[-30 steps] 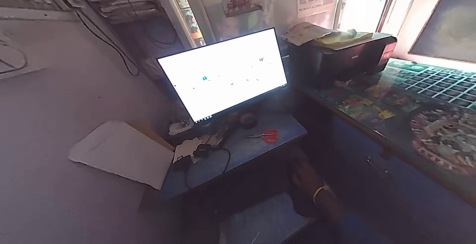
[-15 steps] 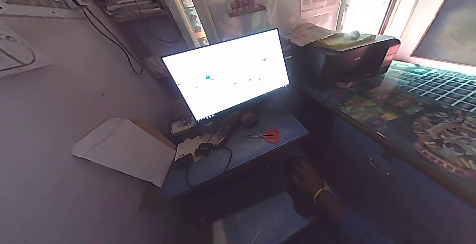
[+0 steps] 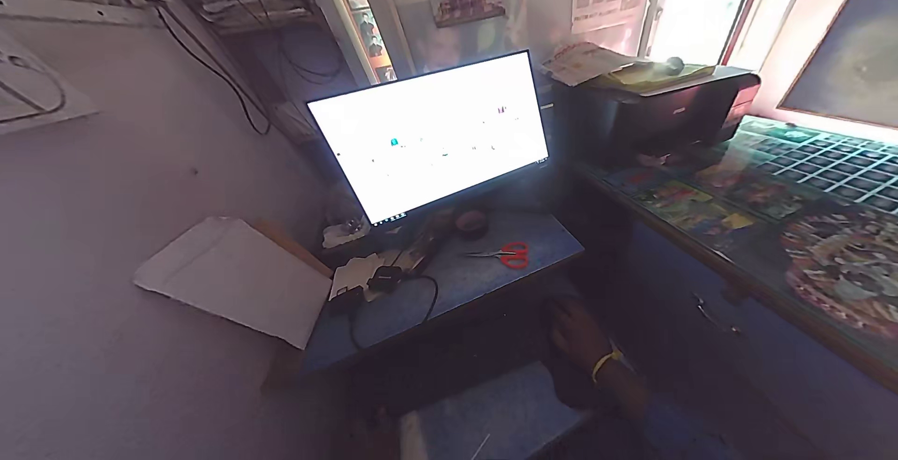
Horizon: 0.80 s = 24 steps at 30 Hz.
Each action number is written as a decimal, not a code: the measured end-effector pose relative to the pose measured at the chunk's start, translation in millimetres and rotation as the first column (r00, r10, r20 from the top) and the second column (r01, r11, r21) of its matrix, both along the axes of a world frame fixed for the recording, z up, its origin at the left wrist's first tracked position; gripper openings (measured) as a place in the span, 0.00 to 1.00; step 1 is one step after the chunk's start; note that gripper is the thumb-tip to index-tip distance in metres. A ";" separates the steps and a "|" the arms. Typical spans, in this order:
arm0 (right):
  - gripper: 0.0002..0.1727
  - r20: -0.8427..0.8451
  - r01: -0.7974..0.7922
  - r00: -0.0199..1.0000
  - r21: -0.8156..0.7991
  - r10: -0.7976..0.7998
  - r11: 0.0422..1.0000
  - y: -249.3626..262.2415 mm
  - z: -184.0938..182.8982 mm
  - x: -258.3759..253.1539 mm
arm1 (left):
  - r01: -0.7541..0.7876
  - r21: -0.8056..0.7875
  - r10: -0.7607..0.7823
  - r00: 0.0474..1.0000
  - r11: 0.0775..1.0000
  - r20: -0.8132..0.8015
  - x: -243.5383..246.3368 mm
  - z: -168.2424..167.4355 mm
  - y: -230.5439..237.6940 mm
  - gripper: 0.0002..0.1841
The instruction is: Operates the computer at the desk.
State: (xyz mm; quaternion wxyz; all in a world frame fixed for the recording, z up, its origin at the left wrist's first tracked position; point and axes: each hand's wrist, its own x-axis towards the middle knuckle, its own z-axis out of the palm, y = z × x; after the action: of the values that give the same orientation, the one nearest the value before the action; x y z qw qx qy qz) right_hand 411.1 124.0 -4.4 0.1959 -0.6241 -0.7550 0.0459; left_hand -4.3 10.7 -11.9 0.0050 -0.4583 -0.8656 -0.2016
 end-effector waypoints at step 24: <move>0.26 0.005 -0.002 1.000 0.078 0.002 0.997 -2.0 -2.1 0.2 | 0.017 0.016 -0.017 1.000 1.000 -0.008 -3.0 -8.6 -0.2 0.34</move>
State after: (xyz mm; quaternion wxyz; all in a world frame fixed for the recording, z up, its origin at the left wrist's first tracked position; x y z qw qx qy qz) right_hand 411.3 122.1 -6.6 0.2183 -0.6154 -0.7572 0.0152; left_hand -7.2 10.5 -20.5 0.0104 -0.4665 -0.8599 -0.2068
